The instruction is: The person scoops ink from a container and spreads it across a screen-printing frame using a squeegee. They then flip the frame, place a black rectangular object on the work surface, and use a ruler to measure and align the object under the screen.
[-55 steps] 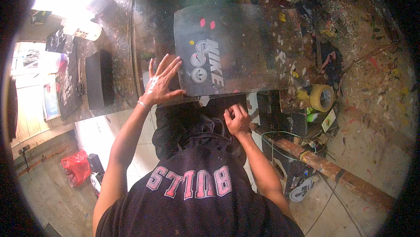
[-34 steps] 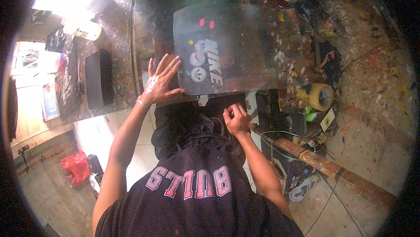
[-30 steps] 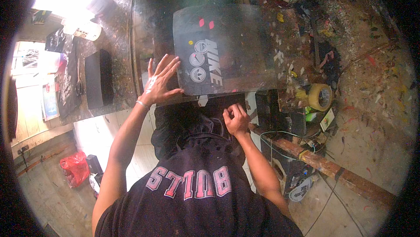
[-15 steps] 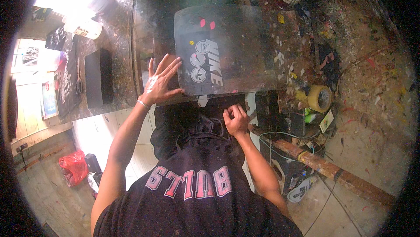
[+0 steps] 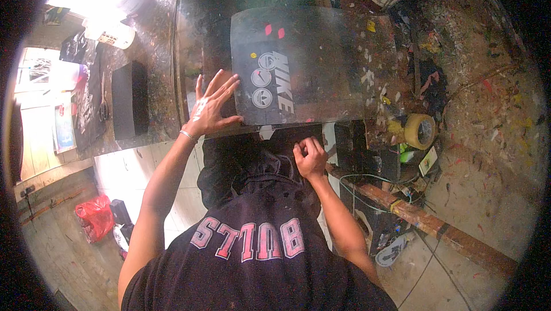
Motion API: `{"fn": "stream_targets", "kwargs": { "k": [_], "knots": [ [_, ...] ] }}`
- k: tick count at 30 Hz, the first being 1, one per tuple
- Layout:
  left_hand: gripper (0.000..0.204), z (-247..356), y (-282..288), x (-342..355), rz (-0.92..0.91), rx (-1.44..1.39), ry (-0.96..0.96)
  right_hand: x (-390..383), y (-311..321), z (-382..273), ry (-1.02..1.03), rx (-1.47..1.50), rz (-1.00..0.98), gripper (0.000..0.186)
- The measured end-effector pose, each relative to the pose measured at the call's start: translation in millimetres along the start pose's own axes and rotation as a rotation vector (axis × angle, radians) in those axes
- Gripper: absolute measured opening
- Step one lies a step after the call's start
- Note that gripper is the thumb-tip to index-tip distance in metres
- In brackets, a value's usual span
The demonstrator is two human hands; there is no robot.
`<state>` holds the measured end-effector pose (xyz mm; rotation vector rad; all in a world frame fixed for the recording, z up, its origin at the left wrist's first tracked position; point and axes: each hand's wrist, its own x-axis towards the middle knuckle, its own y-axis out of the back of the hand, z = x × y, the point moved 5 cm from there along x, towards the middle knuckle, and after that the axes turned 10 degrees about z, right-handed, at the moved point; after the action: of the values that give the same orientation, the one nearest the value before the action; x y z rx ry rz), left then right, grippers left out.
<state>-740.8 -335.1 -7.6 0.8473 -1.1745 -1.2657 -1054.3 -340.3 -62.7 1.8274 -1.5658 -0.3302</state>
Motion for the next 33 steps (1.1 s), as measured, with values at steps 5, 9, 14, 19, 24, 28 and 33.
{"fn": "stream_targets", "kwargs": {
  "k": [5,9,14,19,24,28,33],
  "knots": [
    [0.098,0.2,0.2,-0.5,-0.006,0.004,0.003,0.0,-0.4,-0.5,-0.016,0.006,-0.002,0.018],
    [0.098,0.1,-0.8,-0.8,-0.007,0.017,-0.001,1.6,0.7,-4.8,-0.009,0.037,0.026,0.02],
    [0.097,0.2,-2.2,-0.3,-0.016,0.047,-0.007,1.4,0.3,-3.9,-0.024,0.042,0.024,0.021],
    [0.097,1.3,-1.2,-0.3,-0.024,0.041,-0.003,0.1,-0.7,-0.9,-0.024,0.008,-0.012,0.018],
    [0.097,2.2,-0.9,-0.3,-0.03,0.056,-0.011,0.6,-1.1,-1.4,-0.019,0.02,-0.011,0.018],
    [0.097,2.3,-0.7,0.0,-0.032,0.057,-0.007,2.6,-0.7,-6.9,-0.014,0.048,0.012,0.02],
    [0.098,1.9,0.4,0.3,-0.009,0.025,0.006,2.9,0.7,-8.3,-0.007,0.043,0.027,0.02]
  ]
}}
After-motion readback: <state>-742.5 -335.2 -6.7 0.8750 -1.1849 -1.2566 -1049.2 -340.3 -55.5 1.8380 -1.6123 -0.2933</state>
